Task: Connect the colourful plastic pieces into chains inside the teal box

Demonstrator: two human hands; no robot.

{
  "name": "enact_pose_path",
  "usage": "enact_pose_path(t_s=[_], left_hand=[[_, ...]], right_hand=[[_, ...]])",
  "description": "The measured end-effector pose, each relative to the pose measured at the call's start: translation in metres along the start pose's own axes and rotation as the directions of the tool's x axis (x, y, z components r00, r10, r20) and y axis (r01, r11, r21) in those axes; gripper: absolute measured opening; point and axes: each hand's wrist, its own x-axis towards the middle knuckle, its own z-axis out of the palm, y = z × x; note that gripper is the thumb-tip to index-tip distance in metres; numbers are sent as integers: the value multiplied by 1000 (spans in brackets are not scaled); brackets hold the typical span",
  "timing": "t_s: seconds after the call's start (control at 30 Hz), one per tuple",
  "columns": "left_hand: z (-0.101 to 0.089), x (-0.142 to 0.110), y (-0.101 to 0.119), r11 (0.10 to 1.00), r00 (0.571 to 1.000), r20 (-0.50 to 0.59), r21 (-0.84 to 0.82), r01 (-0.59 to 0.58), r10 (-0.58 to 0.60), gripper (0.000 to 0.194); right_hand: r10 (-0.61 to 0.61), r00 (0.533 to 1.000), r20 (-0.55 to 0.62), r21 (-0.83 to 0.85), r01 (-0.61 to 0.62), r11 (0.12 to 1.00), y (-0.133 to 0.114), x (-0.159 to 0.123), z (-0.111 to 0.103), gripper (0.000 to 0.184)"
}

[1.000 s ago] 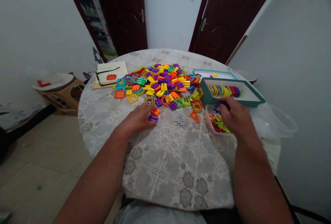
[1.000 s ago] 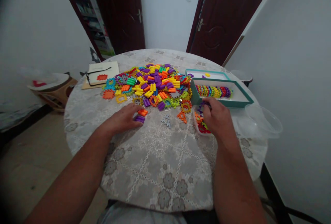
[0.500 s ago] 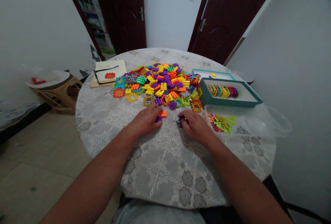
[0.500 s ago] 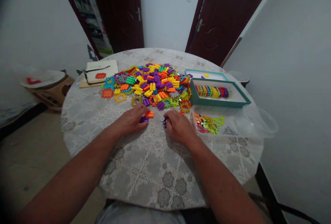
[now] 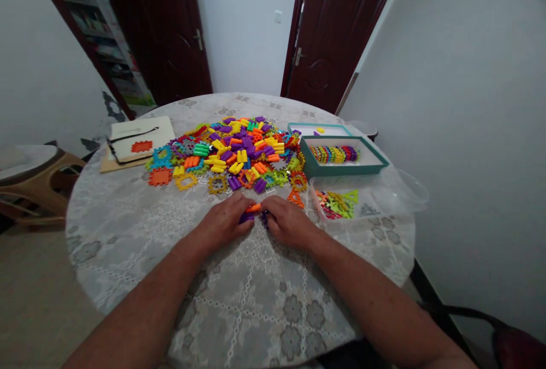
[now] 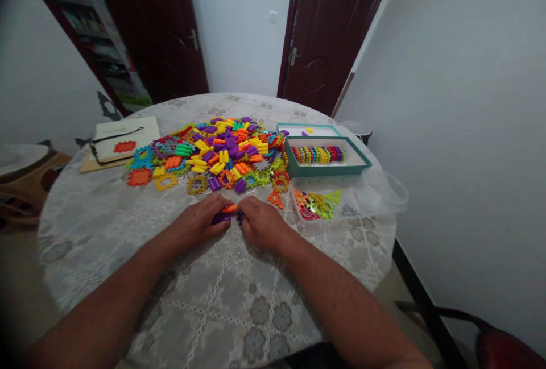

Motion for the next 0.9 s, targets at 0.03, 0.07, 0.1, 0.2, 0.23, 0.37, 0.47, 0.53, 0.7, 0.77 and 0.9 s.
enact_pose_path(t_s=[0.03, 0.07, 0.1, 0.2, 0.23, 0.37, 0.47, 0.53, 0.7, 0.77, 0.9], left_hand=[[0, 1, -1, 1000, 1000, -11, 2, -8, 8, 28], [0, 1, -1, 1000, 1000, -25, 3, -11, 11, 26], [0, 1, -1, 1000, 999, -37, 6, -8, 8, 25], [2, 2, -2, 999, 998, -58, 30, 26, -24, 22], [3, 3, -3, 998, 998, -60, 46, 36, -33, 22], [8, 3, -5, 995, 996, -80, 91, 46, -38, 17], [8, 2, -5, 997, 996, -86, 65, 44, -38, 17], [6, 2, -4, 998, 993, -104, 35, 57, -53, 20], [1, 2, -2, 993, 979, -173, -64, 95, -104, 24], [1, 2, -1, 991, 976, -186, -83, 102, -116, 24], [1, 2, 3, 990, 973, -196, -93, 107, -123, 22]], right_hand=[[3, 1000, -1, 1, -3, 1000, 0, 0, 0, 29], [5, 1000, -4, 6, -5, 1000, 0, 0, 0, 29], [7, 1000, -8, 13, -7, 1000, 0, 0, 0, 29], [16, 1000, -21, 37, -15, 999, 1, 1, 0, 29], [20, 999, -27, 43, -19, 999, 1, 1, 0, 29], [71, 996, -46, 82, -67, 994, -1, 2, -1, 26], [121, 989, -81, 137, -109, 984, -3, 3, -4, 27], [141, 981, -132, 180, -116, 977, -3, 4, -7, 29], [210, 950, -231, 312, -132, 941, 0, 5, -17, 35], [261, 936, -237, 374, -159, 913, 2, 4, -20, 40], [297, 924, -241, 407, -181, 895, 7, 3, -23, 42]])
